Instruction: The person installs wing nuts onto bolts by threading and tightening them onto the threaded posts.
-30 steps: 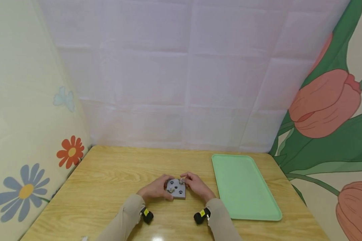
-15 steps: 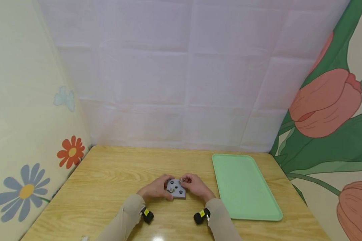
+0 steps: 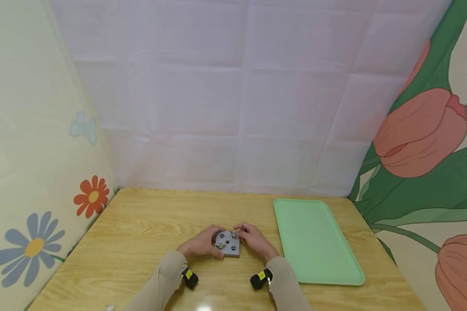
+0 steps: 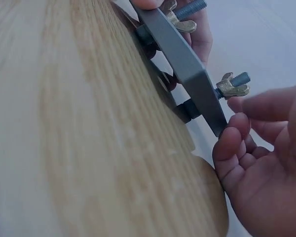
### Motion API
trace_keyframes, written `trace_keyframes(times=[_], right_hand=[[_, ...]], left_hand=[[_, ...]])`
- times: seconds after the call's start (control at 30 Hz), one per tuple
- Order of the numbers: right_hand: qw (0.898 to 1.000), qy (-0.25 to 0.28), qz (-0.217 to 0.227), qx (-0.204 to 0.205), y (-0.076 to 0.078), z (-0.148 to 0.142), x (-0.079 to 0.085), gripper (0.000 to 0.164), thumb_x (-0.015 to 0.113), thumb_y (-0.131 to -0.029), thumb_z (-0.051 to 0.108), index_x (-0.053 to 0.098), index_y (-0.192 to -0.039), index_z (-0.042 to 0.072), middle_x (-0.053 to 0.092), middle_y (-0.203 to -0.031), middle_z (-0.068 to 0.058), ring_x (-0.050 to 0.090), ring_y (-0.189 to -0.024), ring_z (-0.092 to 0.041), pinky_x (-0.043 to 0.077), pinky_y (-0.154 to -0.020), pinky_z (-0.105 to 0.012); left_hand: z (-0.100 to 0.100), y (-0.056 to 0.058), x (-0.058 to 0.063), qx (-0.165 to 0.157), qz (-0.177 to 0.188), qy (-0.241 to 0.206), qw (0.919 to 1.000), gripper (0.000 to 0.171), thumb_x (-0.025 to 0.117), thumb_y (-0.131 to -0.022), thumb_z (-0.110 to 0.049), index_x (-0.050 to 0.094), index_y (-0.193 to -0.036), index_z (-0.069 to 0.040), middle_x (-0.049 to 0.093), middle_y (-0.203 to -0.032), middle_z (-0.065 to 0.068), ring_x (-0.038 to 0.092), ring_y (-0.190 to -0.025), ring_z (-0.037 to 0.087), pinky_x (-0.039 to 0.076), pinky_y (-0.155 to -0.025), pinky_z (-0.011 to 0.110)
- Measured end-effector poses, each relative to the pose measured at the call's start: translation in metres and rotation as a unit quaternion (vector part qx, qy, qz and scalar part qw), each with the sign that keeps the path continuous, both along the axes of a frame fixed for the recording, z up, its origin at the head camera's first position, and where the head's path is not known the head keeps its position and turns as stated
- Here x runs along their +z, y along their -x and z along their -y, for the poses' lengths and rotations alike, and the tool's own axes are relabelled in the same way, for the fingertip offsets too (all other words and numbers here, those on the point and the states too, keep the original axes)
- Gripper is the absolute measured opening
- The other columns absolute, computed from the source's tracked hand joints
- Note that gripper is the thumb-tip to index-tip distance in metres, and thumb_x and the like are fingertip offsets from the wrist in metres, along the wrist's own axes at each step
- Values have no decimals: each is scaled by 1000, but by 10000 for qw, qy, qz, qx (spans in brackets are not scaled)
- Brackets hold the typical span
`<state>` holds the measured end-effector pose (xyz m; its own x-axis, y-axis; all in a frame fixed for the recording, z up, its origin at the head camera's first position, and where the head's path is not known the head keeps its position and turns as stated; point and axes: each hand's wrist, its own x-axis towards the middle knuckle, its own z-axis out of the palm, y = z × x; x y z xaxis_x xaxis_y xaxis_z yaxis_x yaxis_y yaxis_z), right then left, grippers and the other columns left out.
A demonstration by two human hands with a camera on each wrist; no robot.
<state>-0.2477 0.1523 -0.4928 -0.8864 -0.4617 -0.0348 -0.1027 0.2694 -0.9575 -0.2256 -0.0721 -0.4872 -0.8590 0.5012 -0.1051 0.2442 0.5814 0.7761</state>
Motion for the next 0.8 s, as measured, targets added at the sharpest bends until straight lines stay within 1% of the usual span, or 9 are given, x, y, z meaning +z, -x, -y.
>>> trace_keyframes(times=[0.03,0.13,0.23,0.43,0.63,0.73,0.8], right_hand=[[10000,-78,-30,-22,3,0,-5,28,49,-92,-1,57,-119,-4,52,-86,-6,47,-74,-18,40,-63,-27],[9991,-335,-252,6,3,-1,-7,30,57,-92,5,59,-122,3,52,-85,-5,47,-76,-18,41,-64,-27],[9985,-464,-305,29,3,-1,-7,27,60,-91,8,62,-118,6,53,-87,-4,48,-79,-18,41,-67,-28],[9973,-625,-377,-2,0,0,-7,17,62,-91,10,66,-106,6,58,-88,-2,51,-81,-18,42,-70,-29],[9956,-768,-475,-231,0,4,-7,11,67,-88,13,65,-97,7,57,-84,0,50,-78,-16,42,-68,-28],[9951,-788,-518,-292,-1,6,-6,13,70,-85,13,63,-94,6,55,-81,-1,49,-75,-16,41,-64,-27],[9960,-714,-467,-280,-2,6,-4,14,69,-84,9,62,-95,5,53,-82,-2,48,-74,-16,40,-63,-27]], left_hand=[[0,0,0,-4,0,0,10000,80,84,-71,-31,44,-137,-9,46,-117,-1,47,-96,13,39,-88,33],[0,0,0,-28,5,-33,10000,80,83,-71,-31,44,-137,-8,47,-115,0,48,-95,13,40,-87,33],[0,0,0,-37,-13,-63,10000,80,84,-71,-30,44,-137,-8,47,-116,0,48,-95,13,40,-87,33],[0,0,-1,0,7,-45,10000,80,84,-71,-30,44,-137,-9,47,-118,0,48,-98,13,39,-89,33],[0,0,-2,-1,-42,7,10000,79,83,-71,-31,44,-136,-9,47,-118,0,48,-98,13,39,-89,33],[0,0,-2,-5,-51,11,10000,79,83,-71,-31,44,-137,-10,47,-118,0,48,-98,13,39,-88,32],[0,0,-1,-22,-61,-3,10000,79,83,-71,-31,44,-136,-9,47,-118,0,48,-98,13,40,-88,32]])
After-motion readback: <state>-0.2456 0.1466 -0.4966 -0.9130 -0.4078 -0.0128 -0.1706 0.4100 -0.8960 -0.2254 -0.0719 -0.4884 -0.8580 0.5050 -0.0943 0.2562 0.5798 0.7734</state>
